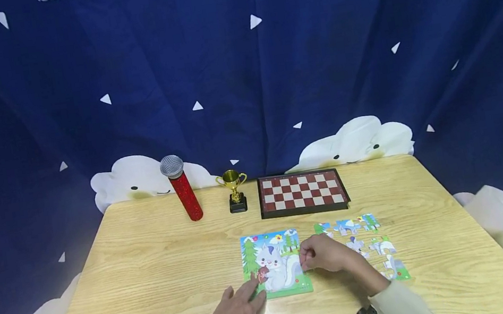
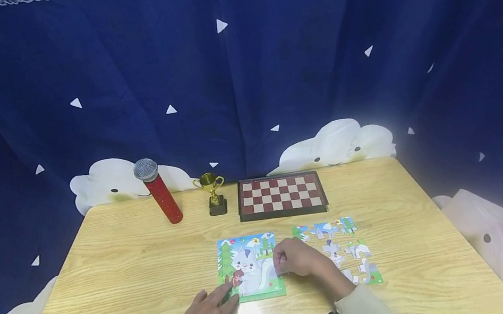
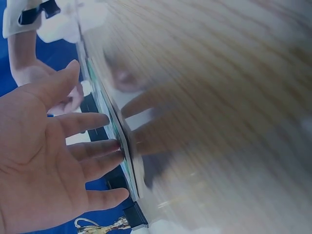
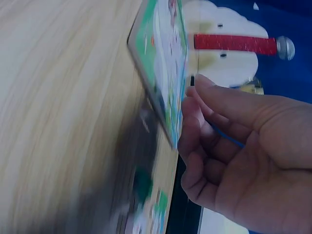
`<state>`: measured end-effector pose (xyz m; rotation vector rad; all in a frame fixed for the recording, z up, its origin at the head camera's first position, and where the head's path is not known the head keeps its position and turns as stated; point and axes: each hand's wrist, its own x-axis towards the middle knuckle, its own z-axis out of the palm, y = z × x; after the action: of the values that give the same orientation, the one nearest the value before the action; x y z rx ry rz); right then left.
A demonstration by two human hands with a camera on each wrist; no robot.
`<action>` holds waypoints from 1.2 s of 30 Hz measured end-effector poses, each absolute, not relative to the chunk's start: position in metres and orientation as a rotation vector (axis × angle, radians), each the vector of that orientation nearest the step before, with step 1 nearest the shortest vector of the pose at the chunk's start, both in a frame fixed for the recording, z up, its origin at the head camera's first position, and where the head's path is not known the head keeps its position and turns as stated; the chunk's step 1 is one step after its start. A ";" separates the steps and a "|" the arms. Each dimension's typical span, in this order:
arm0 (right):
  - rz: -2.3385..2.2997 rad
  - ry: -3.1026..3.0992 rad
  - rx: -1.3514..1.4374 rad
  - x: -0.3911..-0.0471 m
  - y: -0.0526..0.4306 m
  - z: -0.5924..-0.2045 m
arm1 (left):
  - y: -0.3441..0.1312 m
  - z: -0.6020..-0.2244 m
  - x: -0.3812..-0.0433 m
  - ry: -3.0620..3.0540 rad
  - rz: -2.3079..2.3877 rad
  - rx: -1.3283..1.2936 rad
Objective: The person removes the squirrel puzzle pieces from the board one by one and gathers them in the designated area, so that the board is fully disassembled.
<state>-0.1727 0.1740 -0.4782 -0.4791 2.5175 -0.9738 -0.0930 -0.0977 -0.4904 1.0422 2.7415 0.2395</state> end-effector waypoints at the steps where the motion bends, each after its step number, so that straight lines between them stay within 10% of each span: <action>1: -0.960 2.519 -0.495 -0.174 0.169 -0.479 | -0.098 -0.490 -0.093 2.741 0.237 1.049; 36: -1.016 2.531 -0.536 -0.179 0.081 -0.497 | -0.112 -0.492 -0.094 2.688 0.263 0.966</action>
<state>-0.1793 0.0810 -0.4972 -0.5359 2.5312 -1.0163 -0.0943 -0.1118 -0.4917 0.9663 2.6879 0.2627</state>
